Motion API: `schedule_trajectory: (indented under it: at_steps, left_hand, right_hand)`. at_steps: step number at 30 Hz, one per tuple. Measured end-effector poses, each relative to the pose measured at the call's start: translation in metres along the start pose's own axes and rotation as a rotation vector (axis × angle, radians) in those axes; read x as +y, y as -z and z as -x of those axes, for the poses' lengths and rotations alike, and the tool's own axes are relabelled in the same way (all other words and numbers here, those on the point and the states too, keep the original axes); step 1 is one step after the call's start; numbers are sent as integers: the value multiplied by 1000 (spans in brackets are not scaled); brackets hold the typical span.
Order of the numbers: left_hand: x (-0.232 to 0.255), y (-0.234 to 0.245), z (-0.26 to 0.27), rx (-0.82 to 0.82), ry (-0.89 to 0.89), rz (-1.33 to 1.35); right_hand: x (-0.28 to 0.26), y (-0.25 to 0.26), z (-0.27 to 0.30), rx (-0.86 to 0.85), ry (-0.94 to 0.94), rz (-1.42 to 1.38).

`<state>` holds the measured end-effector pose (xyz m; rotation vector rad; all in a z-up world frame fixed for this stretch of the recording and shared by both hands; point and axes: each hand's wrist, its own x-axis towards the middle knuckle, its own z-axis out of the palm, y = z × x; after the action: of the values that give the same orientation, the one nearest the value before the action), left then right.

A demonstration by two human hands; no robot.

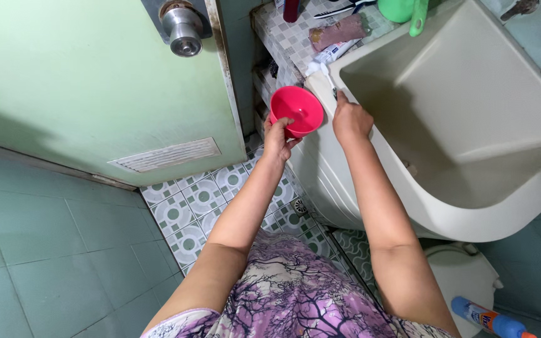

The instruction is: The person uses a toothbrush and a pink bowl to scrub the exterior side and rim of a white bathtub. They repeatedly dip the toothbrush into the bowl and scrub the tub's surface and the adjacent tiled wall.

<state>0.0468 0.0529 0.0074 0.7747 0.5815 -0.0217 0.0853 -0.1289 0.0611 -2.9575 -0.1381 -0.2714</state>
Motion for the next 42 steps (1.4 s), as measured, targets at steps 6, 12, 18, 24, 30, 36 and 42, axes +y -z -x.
schedule_trajectory:
  at_steps: [6, 12, 18, 24, 30, 36, 42]
  left_hand:
    - [-2, -2, 1, -25, -3, 0]
    - [-4, 0, 2, -25, 0, -7]
    - [-10, 0, 4, -23, 13, -27]
    - [-11, -1, 7, -15, 20, -17]
    - [-13, -1, 11, -11, 25, 6]
    - [-12, -2, 14, -20, 5, 0]
    - [-16, 0, 17, -13, 19, 7]
  right_hand:
    - [6, 2, 1, -38, 100, 74]
    - [9, 4, 8, 40, -11, 27]
    - [14, 11, 18, -153, -35, 26]
    - [17, 1, 19, 41, 28, 15]
    - [24, -7, 18, 2, -6, 98]
    - [17, -2, 10, -35, 31, 29]
    - [15, 3, 14, 52, 22, 30]
